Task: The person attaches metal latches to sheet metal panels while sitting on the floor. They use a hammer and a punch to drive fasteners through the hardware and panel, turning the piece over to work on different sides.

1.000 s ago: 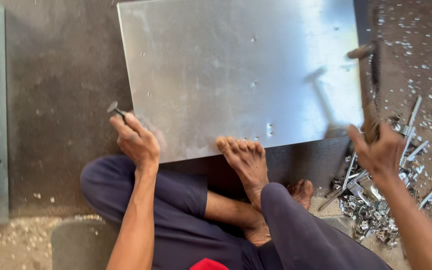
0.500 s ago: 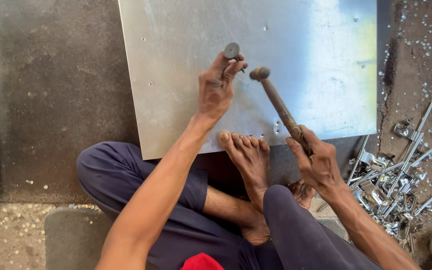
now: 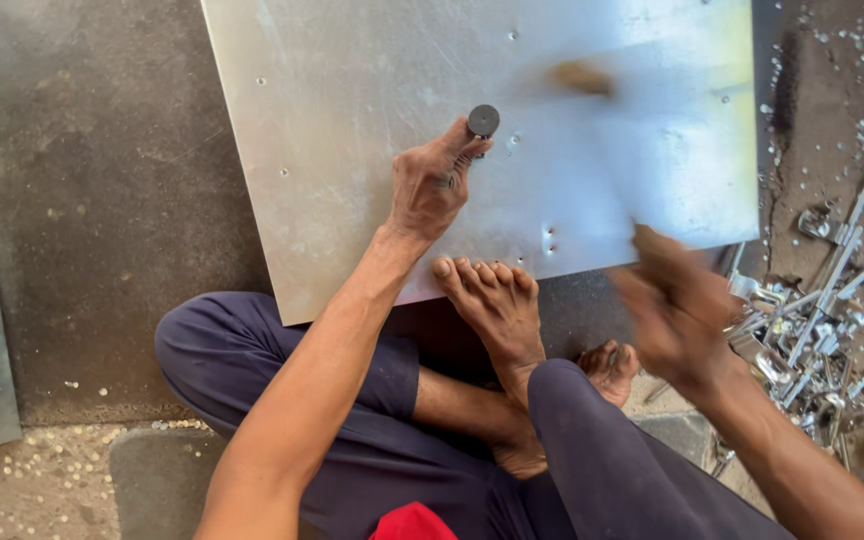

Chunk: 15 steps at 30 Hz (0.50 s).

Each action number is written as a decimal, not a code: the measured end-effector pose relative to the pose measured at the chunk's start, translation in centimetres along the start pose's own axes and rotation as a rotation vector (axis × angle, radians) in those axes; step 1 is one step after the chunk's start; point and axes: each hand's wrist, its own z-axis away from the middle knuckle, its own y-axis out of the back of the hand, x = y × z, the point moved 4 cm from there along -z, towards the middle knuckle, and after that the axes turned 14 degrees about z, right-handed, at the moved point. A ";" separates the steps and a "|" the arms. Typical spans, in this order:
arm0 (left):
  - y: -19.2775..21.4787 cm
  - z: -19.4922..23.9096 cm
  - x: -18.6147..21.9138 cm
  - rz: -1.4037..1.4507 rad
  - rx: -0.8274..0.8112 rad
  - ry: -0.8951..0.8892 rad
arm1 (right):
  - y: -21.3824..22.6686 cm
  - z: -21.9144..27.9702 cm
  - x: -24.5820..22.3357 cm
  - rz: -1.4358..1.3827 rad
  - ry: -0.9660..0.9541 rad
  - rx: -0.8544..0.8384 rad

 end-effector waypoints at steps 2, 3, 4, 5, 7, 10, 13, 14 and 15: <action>0.0 -0.5 0.2 -0.069 0.001 -0.013 | 0.0 -0.1 -0.1 0.023 -0.008 0.006; 0.2 -0.9 0.2 -0.002 0.029 0.006 | 0.4 -0.2 -0.1 0.021 0.018 0.081; 0.2 -0.7 0.0 0.064 0.054 0.038 | 0.6 0.0 -0.1 0.017 0.040 0.145; 0.4 -0.6 -0.3 0.131 0.080 0.070 | 0.8 0.3 -0.2 -0.042 0.118 0.251; 0.3 0.1 -0.4 0.119 0.017 0.097 | 1.0 1.2 -0.3 -0.165 0.274 0.453; 0.2 -0.6 0.2 0.043 0.014 0.026 | -0.9 0.7 1.0 0.024 -0.010 0.002; -0.5 -1.9 0.0 0.332 0.113 0.053 | 0.1 0.2 1.5 -0.034 0.033 0.154; -0.7 -1.7 -0.3 0.492 0.155 0.097 | 0.4 0.5 1.6 -0.039 0.032 0.201; -1.2 -1.5 -0.1 0.441 0.108 0.037 | 0.9 0.8 1.7 -0.043 0.030 0.248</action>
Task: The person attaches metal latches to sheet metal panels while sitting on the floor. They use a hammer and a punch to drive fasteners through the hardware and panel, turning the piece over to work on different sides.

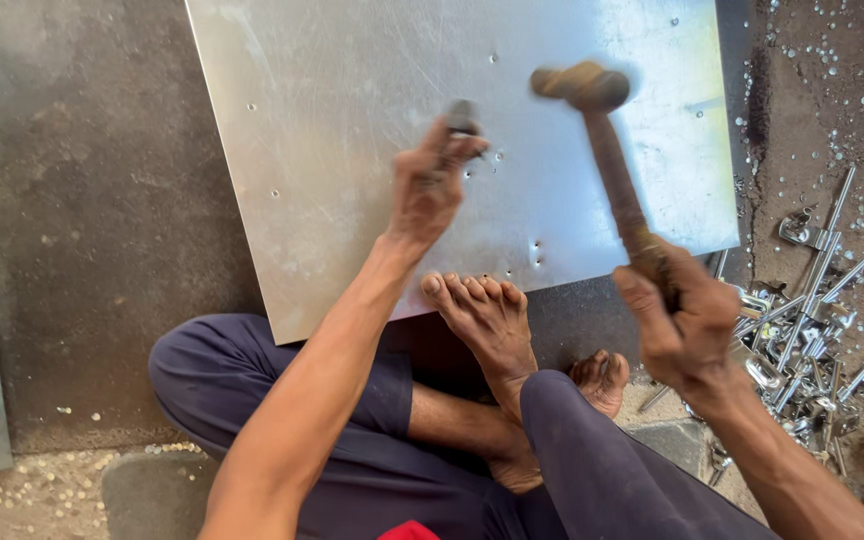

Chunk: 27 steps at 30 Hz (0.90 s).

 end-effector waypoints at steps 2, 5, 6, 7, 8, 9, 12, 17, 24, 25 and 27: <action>-0.8 0.3 0.1 -0.112 -0.121 -0.100 | 1.7 0.1 -0.5 -0.034 0.074 0.113; -1.3 -0.1 -0.6 -0.337 -0.130 0.002 | 4.1 0.0 -1.5 -0.114 0.230 0.275; -1.5 0.2 -0.8 -0.363 -0.140 0.027 | 4.5 0.3 -1.7 -0.150 0.236 0.293; -1.4 0.3 -0.7 -0.395 -0.147 0.046 | 4.6 0.4 -1.8 -0.189 0.248 0.315; -1.4 0.3 -0.7 -0.426 -0.154 0.065 | 4.0 0.3 -1.6 -0.284 0.172 0.275; -1.3 0.4 -0.3 -0.410 -0.150 0.024 | 3.3 0.4 -1.3 -0.378 0.094 0.233; -1.7 0.3 0.7 -0.346 -0.129 -0.064 | 0.3 0.9 -0.6 0.071 0.013 -0.208; -0.9 0.3 -0.7 -0.304 -0.079 0.191 | 0.4 1.3 0.3 -0.113 0.069 0.145; -0.2 -0.6 0.1 -0.074 0.012 0.015 | -0.2 0.2 -0.3 0.009 -0.028 -0.090; 0.4 -0.3 0.1 -0.039 0.044 0.047 | 0.1 0.3 -0.5 -0.031 0.039 -0.007; 1.4 0.8 0.4 -0.097 0.027 0.059 | 0.5 1.2 -0.9 -0.119 0.161 0.156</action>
